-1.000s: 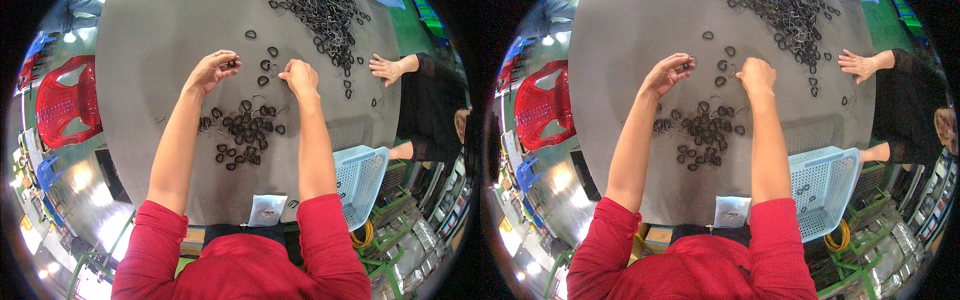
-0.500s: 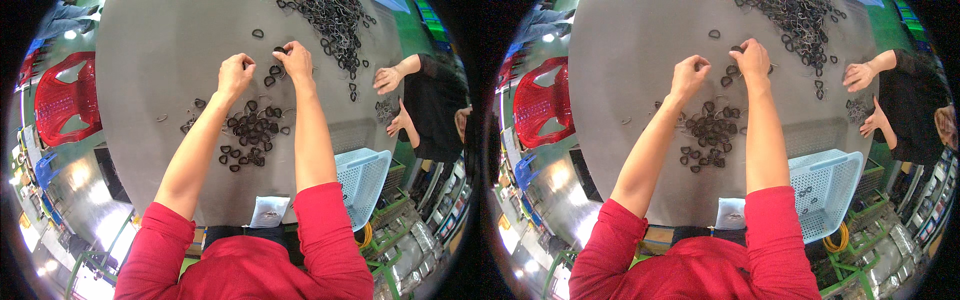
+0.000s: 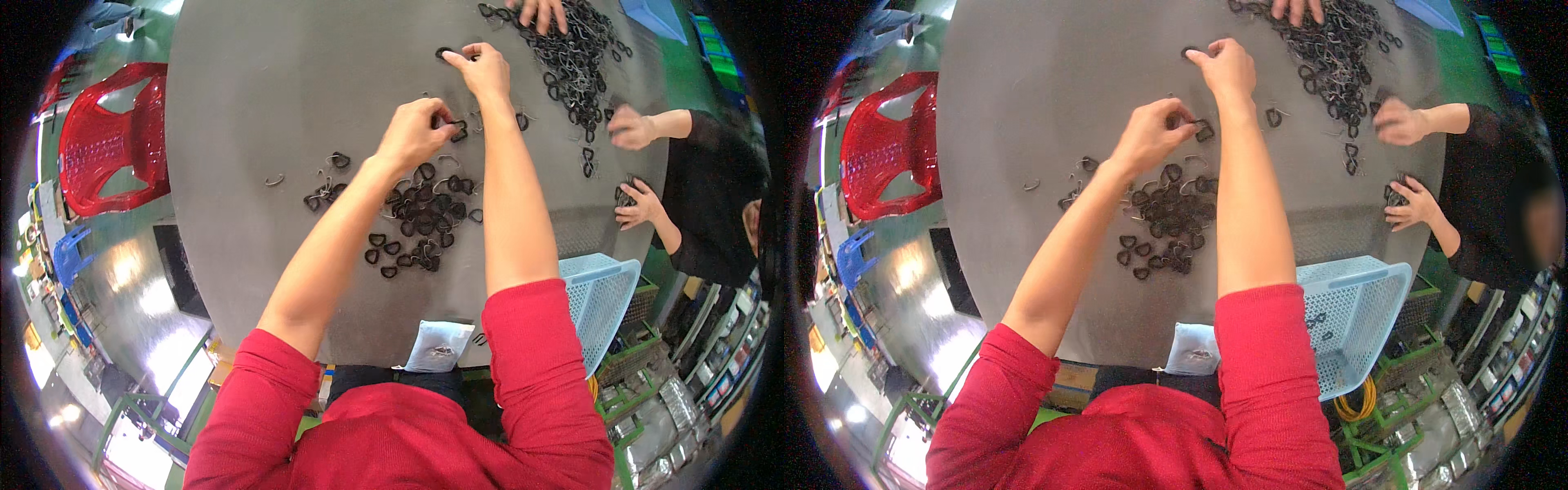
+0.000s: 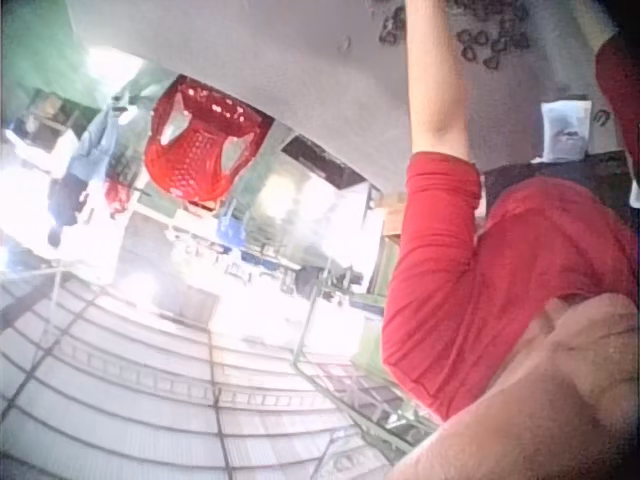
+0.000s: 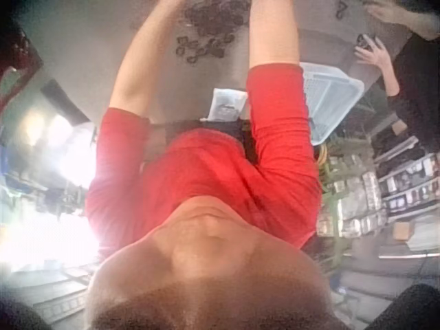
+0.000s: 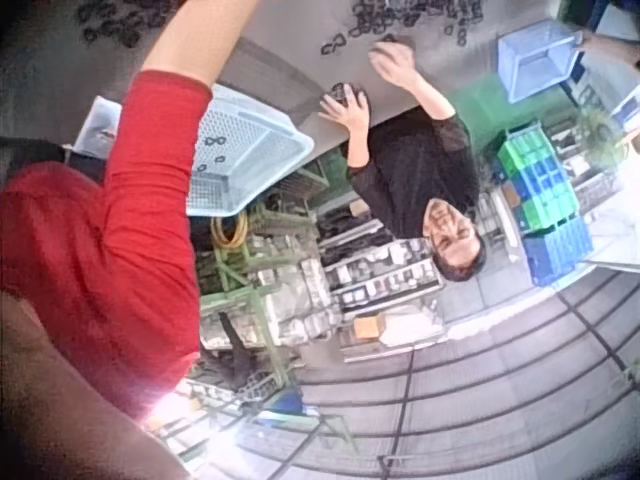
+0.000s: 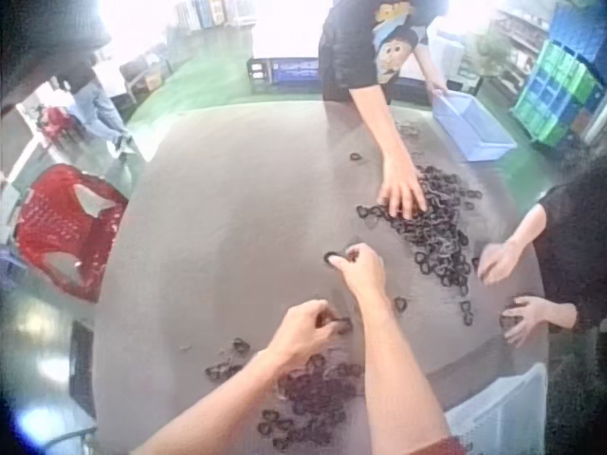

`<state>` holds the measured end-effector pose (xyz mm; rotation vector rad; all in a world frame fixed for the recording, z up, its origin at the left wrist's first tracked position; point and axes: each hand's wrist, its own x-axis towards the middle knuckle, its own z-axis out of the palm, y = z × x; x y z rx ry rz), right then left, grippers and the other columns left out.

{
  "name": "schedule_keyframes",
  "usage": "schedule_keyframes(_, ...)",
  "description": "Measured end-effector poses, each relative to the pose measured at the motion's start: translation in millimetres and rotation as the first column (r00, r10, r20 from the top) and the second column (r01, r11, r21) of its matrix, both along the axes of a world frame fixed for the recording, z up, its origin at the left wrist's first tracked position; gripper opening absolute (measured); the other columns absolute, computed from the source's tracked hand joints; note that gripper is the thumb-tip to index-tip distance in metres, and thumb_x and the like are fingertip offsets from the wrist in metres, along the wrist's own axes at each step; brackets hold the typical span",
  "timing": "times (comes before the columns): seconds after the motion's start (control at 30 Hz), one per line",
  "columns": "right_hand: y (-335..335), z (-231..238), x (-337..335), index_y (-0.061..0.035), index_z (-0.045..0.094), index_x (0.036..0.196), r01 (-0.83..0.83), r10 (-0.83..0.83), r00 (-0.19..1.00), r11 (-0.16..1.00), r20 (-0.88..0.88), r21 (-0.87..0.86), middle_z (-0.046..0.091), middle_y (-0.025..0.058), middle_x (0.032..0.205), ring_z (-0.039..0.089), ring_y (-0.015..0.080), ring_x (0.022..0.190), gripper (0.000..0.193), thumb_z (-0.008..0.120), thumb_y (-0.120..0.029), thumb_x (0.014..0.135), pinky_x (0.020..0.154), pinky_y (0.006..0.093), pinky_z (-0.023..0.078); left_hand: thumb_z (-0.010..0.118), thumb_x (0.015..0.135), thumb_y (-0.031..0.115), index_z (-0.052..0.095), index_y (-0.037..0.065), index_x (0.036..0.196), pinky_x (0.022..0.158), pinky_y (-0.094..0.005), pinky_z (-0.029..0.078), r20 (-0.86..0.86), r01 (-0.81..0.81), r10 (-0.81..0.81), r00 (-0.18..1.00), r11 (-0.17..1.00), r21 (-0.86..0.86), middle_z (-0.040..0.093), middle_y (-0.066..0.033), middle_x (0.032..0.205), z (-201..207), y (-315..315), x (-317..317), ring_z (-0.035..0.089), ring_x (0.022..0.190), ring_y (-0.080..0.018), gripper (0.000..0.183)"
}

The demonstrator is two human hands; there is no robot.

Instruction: The person sorts small black plastic D-ring components from a large pile on a table, picking them up and placing them into a blue plastic basket and a small white pouch.

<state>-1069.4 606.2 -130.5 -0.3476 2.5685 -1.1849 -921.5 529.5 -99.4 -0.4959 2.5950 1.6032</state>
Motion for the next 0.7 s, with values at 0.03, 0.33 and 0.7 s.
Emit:
schedule_keyframes(0.03,-12.3,-4.3,1.8,-0.0048,0.063,0.091,-0.026,0.036,0.997,0.990,-0.074,0.135,0.066,0.0108,0.087,0.061,0.0204,0.078,0.029,0.070,-0.026,0.073,0.068,0.0323,0.046,0.068,0.074,0.020,0.062,0.002,0.089,0.067,-0.0304,0.045,-0.021,0.026,-0.024,0.999,0.997,0.077,0.061,-0.0074,0.079,5.4,-15.5,15.7,0.055,0.072,-0.0165,0.024)
schedule_keyframes(0.33,30.3,18.6,41.4,-0.0096,0.060,0.096,0.201,0.372,0.719,0.698,0.587,-0.688,0.061,0.0011,0.078,0.057,0.0111,0.070,0.028,0.071,-0.022,0.073,0.056,0.0235,0.043,0.059,0.086,0.023,0.056,0.009,0.086,0.048,-0.0183,0.034,0.212,-0.359,0.348,0.913,0.438,0.824,0.053,0.0018,0.077,10.9,-108.5,140.0,0.048,0.065,-0.0049,0.015)
schedule_keyframes(0.7,51.4,3.1,109.4,-0.0043,0.063,0.095,0.102,-0.050,0.988,0.923,-0.146,0.372,0.065,0.0129,0.082,0.063,0.0279,0.077,0.043,0.076,-0.032,0.065,0.069,0.0380,0.048,0.068,0.077,0.036,0.061,0.010,0.100,0.068,-0.0379,0.048,0.105,-0.163,0.208,0.972,0.929,-0.334,0.065,-0.0115,0.079,-7.5,18.1,89.5,0.064,0.076,-0.0256,0.035)
